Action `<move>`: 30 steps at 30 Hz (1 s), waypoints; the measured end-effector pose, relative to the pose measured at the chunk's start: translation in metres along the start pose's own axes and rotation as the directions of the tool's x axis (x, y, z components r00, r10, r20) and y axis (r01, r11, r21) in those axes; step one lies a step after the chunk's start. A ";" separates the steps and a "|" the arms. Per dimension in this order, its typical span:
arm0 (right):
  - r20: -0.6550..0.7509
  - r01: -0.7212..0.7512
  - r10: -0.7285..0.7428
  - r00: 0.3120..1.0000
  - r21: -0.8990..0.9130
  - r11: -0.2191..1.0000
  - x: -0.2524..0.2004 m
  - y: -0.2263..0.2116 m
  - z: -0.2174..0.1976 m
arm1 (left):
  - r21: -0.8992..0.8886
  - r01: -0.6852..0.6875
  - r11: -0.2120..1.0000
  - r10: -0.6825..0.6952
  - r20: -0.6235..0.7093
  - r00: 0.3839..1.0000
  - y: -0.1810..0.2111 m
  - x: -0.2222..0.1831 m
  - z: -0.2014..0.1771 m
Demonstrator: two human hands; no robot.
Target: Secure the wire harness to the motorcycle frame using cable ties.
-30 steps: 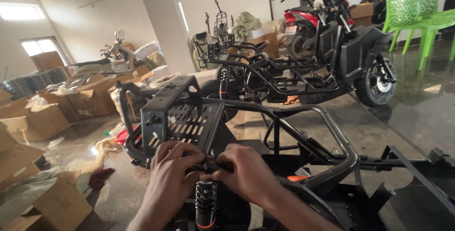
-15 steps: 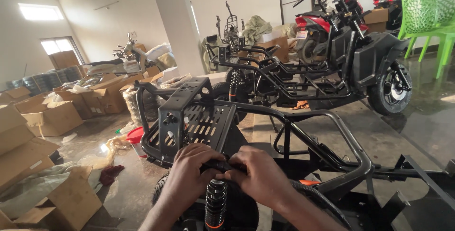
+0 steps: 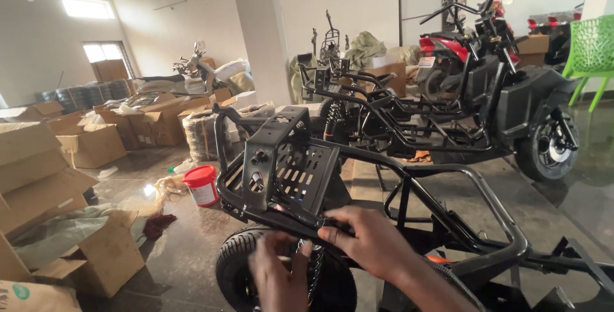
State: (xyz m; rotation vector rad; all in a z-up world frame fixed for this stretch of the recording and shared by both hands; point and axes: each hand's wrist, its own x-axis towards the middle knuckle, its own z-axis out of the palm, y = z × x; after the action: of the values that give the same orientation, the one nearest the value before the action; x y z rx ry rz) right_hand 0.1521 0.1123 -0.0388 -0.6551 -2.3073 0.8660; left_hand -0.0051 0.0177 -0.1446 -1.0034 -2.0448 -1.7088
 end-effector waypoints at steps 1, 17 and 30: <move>0.005 -0.001 0.001 1.000 -0.004 1.000 -0.001 -0.005 -0.001 | -0.001 0.006 1.000 -0.006 -0.002 1.000 0.003 0.001 0.011; 0.043 0.010 0.001 0.999 -0.267 0.964 -0.001 -0.006 0.001 | -0.817 0.514 0.262 -0.493 0.344 0.799 0.002 -0.020 0.073; 0.019 0.015 -0.010 1.000 -0.240 0.971 -0.003 -0.002 0.001 | -0.801 0.522 0.292 -0.463 0.359 0.810 -0.021 -0.022 0.088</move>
State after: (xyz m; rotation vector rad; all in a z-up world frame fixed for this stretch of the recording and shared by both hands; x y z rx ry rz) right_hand 0.1530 0.1083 -0.0390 -0.7362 -2.4524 0.5922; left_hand 0.0143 0.0928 -0.1964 -0.5862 -1.4427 -3.3263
